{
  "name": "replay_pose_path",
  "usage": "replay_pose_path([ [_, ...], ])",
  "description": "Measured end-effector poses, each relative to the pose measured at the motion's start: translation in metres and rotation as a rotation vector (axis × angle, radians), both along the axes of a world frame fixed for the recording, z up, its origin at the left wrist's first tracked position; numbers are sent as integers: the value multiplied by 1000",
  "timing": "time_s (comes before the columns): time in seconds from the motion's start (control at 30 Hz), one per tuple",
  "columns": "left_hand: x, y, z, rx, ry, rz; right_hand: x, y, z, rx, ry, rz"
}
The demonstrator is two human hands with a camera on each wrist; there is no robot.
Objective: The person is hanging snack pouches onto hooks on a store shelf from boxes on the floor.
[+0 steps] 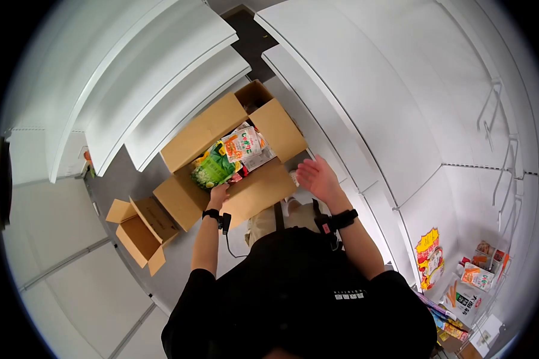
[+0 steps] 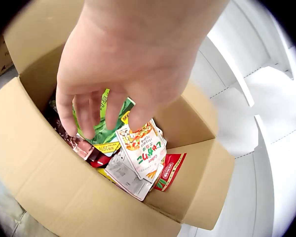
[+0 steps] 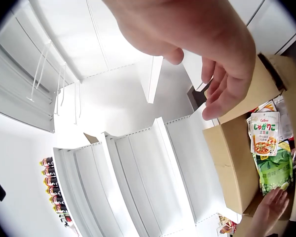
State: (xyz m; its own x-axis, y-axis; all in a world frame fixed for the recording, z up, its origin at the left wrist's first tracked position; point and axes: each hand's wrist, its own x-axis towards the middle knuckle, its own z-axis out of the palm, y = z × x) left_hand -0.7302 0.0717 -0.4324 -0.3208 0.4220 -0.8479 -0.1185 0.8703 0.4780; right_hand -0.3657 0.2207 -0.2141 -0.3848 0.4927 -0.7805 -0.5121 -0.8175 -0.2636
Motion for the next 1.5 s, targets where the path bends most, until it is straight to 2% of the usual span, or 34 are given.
replay_pose_path([
  [0.03,6,16,4,-64,53,31,5,-1,0,-13,-16,-11],
  [0.07,1,28,-16,23,101,-100,8,-1,-2,-26,-32,-27],
  [0.1,-12,32,-66,112,143,-233,11,1,-3,-31,-61,-27],
  [0.17,-22,45,-105,283,456,-673,22,-4,-1,-58,-135,-34],
  [0.2,-21,59,-112,381,734,-971,28,-7,0,-53,-149,-58],
  [0.27,-19,82,-129,368,611,-856,34,-17,5,-45,-177,-102],
  [0.33,-19,100,-137,358,788,-1115,37,-29,8,-64,-231,-152],
  [0.4,-24,114,-152,368,808,-1162,37,-43,11,-91,-275,-207],
  [0.43,-19,119,-147,368,817,-1187,37,-51,12,-88,-279,-229],
  [0.47,-17,128,-143,161,718,-1244,37,-59,13,-86,-284,-247],
  [0.5,-16,132,-127,182,672,-1072,38,-67,14,-87,-301,-263],
  [0.53,-15,132,-129,198,625,-903,38,-74,15,-87,-314,-278],
  [0.63,-22,141,-141,169,696,-1027,35,-88,16,-81,-343,-326],
  [0.67,-22,138,-144,108,585,-849,33,-95,18,-80,-349,-343],
  [0.73,-16,146,-96,-8,374,-487,29,-102,22,-76,-347,-366],
  [0.77,-15,143,-90,34,429,-462,26,-102,22,-69,-338,-375],
  [0.8,-14,137,-81,175,471,-499,23,-102,22,-62,-339,-381],
  [0.87,-15,126,-80,303,386,-507,14,-103,23,-54,-334,-397],
  [0.93,-16,118,-58,313,210,-412,5,-103,20,-25,-277,-383],
  [1.0,-15,107,-44,350,-110,-150,-7,-99,19,-6,-235,-367],
  [1.03,-12,105,-13,260,-311,8,-15,-98,19,-6,-219,-359],
  [1.1,-8,96,36,269,-373,7,-31,-98,16,-15,-191,-337],
  [1.27,-4,76,96,351,-478,-97,-60,-107,-4,-35,-186,-278],
  [1.33,4,71,128,400,-540,-125,-70,-111,1,-23,-192,-227],
  [1.43,21,67,151,480,-654,-227,-72,-120,2,93,-148,-181],
  [1.5,36,66,158,543,-642,-385,-72,-127,4,151,-136,-229],
])
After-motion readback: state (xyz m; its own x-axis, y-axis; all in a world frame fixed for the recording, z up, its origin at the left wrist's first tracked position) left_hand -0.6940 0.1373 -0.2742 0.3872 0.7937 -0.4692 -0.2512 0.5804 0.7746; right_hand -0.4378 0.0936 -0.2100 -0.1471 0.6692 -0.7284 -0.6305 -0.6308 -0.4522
